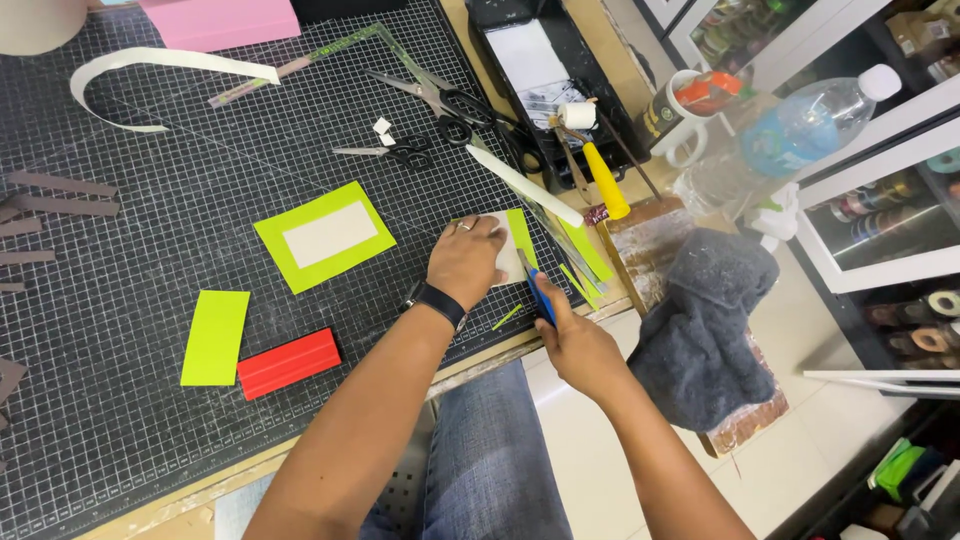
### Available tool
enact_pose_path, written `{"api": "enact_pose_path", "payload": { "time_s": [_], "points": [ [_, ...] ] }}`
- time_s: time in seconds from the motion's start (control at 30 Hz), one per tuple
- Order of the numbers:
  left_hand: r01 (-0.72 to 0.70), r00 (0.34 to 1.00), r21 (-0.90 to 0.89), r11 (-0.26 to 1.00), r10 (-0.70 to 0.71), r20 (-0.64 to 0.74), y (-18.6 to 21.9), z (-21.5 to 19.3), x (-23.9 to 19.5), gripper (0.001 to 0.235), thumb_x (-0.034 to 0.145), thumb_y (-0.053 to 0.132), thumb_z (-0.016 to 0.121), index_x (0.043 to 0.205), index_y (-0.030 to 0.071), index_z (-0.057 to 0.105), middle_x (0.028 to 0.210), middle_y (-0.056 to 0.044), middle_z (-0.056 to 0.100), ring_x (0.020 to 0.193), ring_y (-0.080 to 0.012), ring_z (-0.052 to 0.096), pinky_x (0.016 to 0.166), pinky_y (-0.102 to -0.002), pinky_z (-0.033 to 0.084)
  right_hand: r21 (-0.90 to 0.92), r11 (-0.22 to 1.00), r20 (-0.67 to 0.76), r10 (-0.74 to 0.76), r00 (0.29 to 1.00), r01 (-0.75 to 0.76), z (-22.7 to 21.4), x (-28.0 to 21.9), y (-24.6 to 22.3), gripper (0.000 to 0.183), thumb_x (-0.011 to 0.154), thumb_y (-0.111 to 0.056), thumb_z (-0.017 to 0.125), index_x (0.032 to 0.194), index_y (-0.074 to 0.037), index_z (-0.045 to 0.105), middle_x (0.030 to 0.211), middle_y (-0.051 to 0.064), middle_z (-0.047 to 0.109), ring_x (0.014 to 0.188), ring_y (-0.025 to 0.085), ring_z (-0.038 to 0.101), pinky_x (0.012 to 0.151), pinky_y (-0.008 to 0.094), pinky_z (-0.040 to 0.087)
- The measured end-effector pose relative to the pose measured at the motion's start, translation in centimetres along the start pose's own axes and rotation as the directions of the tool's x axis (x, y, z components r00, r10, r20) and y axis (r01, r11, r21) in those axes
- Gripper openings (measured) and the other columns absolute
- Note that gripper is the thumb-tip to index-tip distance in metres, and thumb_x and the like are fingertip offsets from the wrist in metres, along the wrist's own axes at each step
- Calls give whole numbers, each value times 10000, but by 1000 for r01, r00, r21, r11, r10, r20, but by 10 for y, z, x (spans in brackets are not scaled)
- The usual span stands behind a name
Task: Cutting rectangular shapes out of cardstock using a utility knife on a cutting mat
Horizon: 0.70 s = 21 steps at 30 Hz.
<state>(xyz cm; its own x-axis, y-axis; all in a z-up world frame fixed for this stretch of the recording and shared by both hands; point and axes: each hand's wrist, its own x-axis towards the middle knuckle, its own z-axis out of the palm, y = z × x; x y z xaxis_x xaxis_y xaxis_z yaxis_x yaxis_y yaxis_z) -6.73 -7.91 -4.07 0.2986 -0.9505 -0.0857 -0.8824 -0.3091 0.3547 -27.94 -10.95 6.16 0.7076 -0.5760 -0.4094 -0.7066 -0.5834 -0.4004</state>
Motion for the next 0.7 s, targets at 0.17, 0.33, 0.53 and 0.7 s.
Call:
{"api": "enact_pose_path", "payload": {
  "time_s": [0.17,0.33,0.53,0.7],
  "points": [
    [8,1000,0,1000,-8,17,3,-7,-4,653,901,429,745,1463,138,583,1524,-56,480,1450,-290,369,1208,-447,259,-46,999,24,20,1000,-19,3,-18,5,588,1027,-312,456,1565,-369,227,1180,251,710,1063,503,691,893,606,550],
    [26,999,0,1000,-26,26,6,-10,-6,646,912,419,737,1473,144,573,1539,-53,466,1456,-282,361,1209,-442,253,-92,996,15,24,1000,-23,9,-34,12,589,1036,-317,448,1578,-359,221,1167,234,720,1056,479,709,878,587,567],
    [-55,997,58,997,58,-55,-4,16,4,700,846,436,764,1435,119,558,1527,-74,483,1420,-324,390,1189,-478,264,-93,995,-21,34,999,-36,24,-46,26,657,1005,-340,473,1595,-381,188,1049,164,753,868,544,659,688,597,505],
    [-224,972,79,971,229,-57,-11,11,14,732,786,352,846,1437,169,566,1518,-79,493,1437,-364,385,1159,-539,299,36,981,80,189,979,-192,-1,-57,8,642,1003,-407,453,1591,-498,214,784,106,751,565,291,702,727,425,524]
  ]
}}
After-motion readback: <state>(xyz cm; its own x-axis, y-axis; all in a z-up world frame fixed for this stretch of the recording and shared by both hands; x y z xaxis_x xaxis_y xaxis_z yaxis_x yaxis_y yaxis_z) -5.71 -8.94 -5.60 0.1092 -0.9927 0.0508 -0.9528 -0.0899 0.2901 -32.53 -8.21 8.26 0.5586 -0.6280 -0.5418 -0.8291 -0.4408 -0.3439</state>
